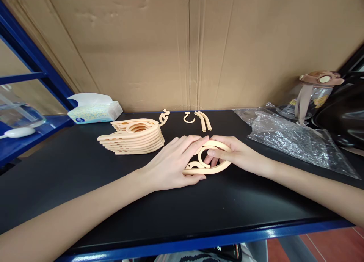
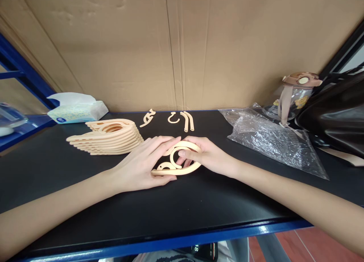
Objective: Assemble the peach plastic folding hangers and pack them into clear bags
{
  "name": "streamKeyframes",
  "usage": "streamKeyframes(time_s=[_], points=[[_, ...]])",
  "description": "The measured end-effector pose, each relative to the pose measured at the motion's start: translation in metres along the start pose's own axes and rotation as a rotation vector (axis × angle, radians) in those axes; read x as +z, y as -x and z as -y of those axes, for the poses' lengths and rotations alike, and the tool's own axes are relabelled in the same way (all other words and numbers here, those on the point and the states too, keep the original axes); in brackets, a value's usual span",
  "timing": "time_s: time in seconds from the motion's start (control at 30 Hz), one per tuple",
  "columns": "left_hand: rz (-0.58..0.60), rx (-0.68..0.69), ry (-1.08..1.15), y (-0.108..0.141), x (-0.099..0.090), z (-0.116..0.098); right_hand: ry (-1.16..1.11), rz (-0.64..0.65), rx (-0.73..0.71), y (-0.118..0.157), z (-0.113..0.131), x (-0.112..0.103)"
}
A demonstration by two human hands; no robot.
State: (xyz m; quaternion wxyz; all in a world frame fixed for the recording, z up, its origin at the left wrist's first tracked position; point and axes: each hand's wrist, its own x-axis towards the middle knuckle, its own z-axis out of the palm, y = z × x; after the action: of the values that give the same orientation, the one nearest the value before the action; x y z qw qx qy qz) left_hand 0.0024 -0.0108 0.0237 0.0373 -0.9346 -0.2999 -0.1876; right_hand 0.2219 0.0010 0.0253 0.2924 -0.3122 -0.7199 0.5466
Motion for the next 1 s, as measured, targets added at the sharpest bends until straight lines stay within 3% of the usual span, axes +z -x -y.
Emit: streamKeyframes(time_s=[0.3, 0.43, 0.6, 0.77, 0.9, 1.0], points=[[-0.032, 0.066, -0.081, 0.002, -0.001, 0.0, -0.007, 0.006, 0.008, 0.001, 0.001, 0.001], [-0.088, 0.064, -0.135, 0.0, -0.003, -0.003, -0.028, -0.111, -0.014, 0.0, 0.002, 0.0], [-0.179, 0.064, -0.269, -0.008, -0.032, -0.005, -0.131, -0.207, -0.006, -0.004, -0.001, -0.009], [-0.203, -0.174, -0.307, -0.007, -0.086, 0.02, -0.163, -0.203, 0.043, -0.008, -0.008, -0.013], [-0.274, -0.431, -0.097, 0.013, -0.12, 0.052, -0.116, -0.147, 0.06, -0.007, -0.008, -0.011], [-0.254, -0.662, 0.1, 0.033, -0.132, 0.073, -0.096, -0.123, 0.054, -0.006, -0.008, -0.009]])
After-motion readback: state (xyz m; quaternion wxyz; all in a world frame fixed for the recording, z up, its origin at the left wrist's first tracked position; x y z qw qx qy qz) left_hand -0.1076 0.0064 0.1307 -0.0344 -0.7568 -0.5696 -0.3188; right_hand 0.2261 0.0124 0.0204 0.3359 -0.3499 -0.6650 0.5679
